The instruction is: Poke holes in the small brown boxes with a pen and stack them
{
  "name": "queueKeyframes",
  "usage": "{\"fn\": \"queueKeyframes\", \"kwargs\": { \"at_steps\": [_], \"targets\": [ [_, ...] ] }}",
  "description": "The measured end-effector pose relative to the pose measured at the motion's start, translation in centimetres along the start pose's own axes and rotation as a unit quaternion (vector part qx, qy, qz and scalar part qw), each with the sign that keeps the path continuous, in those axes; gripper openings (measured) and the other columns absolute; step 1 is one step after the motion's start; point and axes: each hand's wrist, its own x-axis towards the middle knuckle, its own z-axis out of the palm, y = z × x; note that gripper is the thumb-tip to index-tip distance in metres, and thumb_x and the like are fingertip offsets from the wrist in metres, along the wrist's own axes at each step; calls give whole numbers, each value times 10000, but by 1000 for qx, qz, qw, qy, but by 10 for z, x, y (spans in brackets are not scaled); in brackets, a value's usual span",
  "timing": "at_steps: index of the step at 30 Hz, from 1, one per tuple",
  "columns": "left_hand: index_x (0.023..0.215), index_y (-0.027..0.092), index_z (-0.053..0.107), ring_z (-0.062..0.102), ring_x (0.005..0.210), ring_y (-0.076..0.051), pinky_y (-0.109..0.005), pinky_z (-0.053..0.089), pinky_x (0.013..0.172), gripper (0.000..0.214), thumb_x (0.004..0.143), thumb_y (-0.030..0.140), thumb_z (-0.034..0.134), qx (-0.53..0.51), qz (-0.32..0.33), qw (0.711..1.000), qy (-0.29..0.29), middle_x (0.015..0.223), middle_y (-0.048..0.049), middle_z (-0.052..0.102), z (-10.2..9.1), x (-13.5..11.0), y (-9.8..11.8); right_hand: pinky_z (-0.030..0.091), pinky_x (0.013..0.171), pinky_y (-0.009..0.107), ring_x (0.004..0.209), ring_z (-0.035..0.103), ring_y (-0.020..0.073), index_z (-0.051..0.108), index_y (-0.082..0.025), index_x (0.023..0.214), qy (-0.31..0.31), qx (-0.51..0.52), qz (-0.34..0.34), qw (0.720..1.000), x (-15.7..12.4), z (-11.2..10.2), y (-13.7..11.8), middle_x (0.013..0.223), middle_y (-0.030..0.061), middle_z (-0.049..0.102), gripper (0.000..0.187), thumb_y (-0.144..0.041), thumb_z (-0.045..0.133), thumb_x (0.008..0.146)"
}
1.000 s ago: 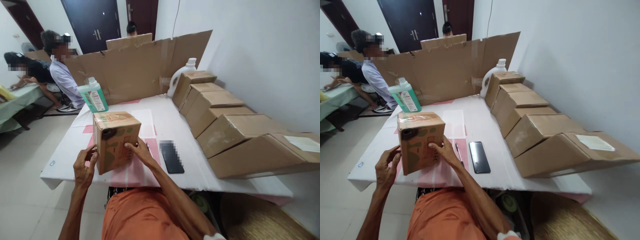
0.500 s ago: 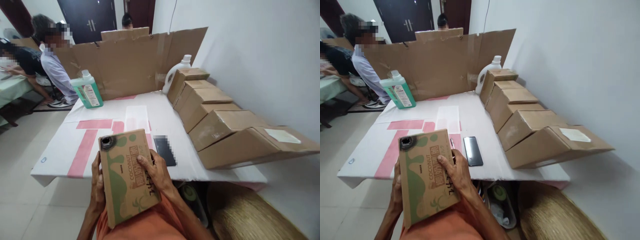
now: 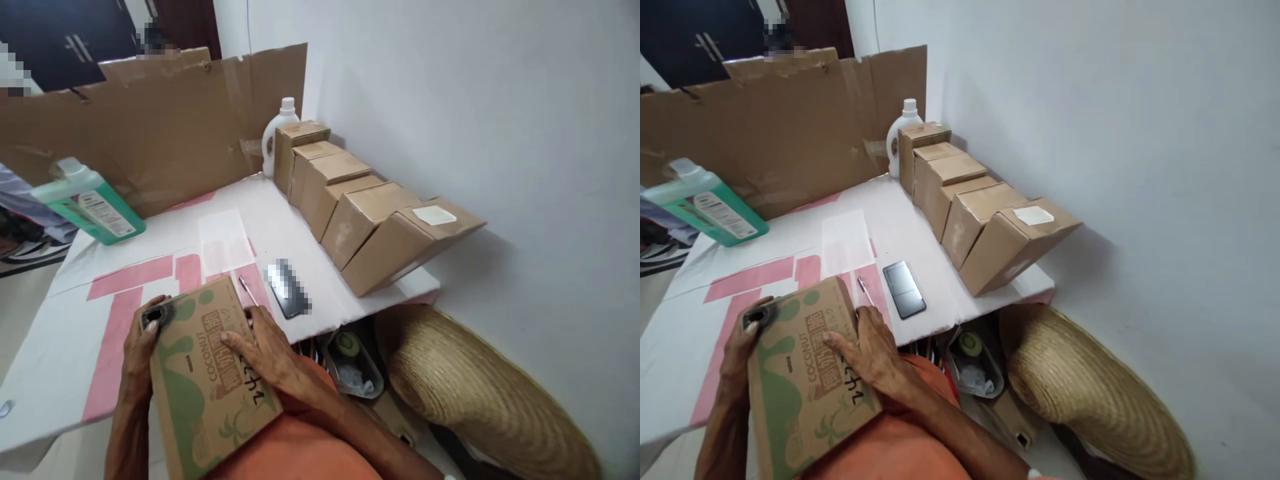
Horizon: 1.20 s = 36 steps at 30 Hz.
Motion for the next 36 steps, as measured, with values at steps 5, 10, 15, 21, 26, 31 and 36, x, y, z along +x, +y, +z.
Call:
{"fn": "queueKeyframes", "kwargs": {
  "at_steps": [5, 10, 15, 21, 26, 31, 36],
  "targets": [
    [1282, 227, 675, 679, 1128, -284, -373, 576, 929, 510, 915, 582, 664, -46, -36, 998, 10, 1224, -70, 718, 27, -1, 6, 362, 1242, 579, 1492, 421, 370, 466, -172, 1561, 113, -74, -132, 982, 35, -10, -37, 1603, 207, 468, 797, -575, 748, 934],
    [1261, 216, 657, 649, 1163, -252, -348, 518, 1005, 441, 960, 538, 628, -103, -3, 994, -30, 1240, -68, 695, 70, -5, 16, 408, 1140, 524, 1244, 607, 321, 722, -161, 1232, 19, -226, -179, 957, 75, -19, -71, 1280, 165, 727, 498, -586, 503, 1093],
    [1280, 205, 664, 658, 1173, -259, -353, 520, 1011, 474, 974, 563, 614, -86, -5, 996, -26, 1259, -85, 705, 63, -11, 12, 427, 1018, 472, 1096, 639, 299, 758, -177, 1050, -5, -286, -199, 937, 71, -12, -69, 1108, 142, 783, 561, -626, 427, 1109],
    [1340, 188, 665, 622, 1330, -311, -420, 482, 1134, 545, 991, 589, 545, -76, -26, 996, -49, 1395, -122, 681, 46, -17, 21, 418, 991, 489, 1098, 633, 322, 745, -191, 1038, 6, -277, -206, 938, 65, -1, -71, 1114, 146, 778, 403, -553, 568, 1057],
    [1270, 192, 693, 666, 1225, -295, -397, 534, 1033, 527, 970, 608, 572, -28, -34, 999, -10, 1309, -111, 718, 45, -18, 28, 430, 1033, 515, 1139, 630, 340, 748, -160, 1064, -6, -279, -194, 941, 66, 10, -77, 1152, 164, 771, 370, -511, 644, 1015],
    [1256, 210, 694, 667, 1170, -263, -349, 523, 980, 494, 958, 593, 599, -30, -31, 998, 34, 1253, -71, 729, 30, -28, 20, 471, 1077, 460, 1204, 623, 284, 728, -164, 1141, 25, -181, -266, 947, 65, 11, -82, 1235, 133, 736, 370, -507, 630, 1044],
    [1214, 204, 686, 663, 1120, -268, -362, 522, 926, 487, 939, 594, 587, 3, -39, 996, 83, 1193, -61, 724, 15, -32, 8, 537, 912, 361, 1044, 661, 215, 690, -190, 1127, 213, -37, -217, 952, 78, -46, -62, 1118, 72, 725, 303, -442, 525, 1100]
  ]
}}
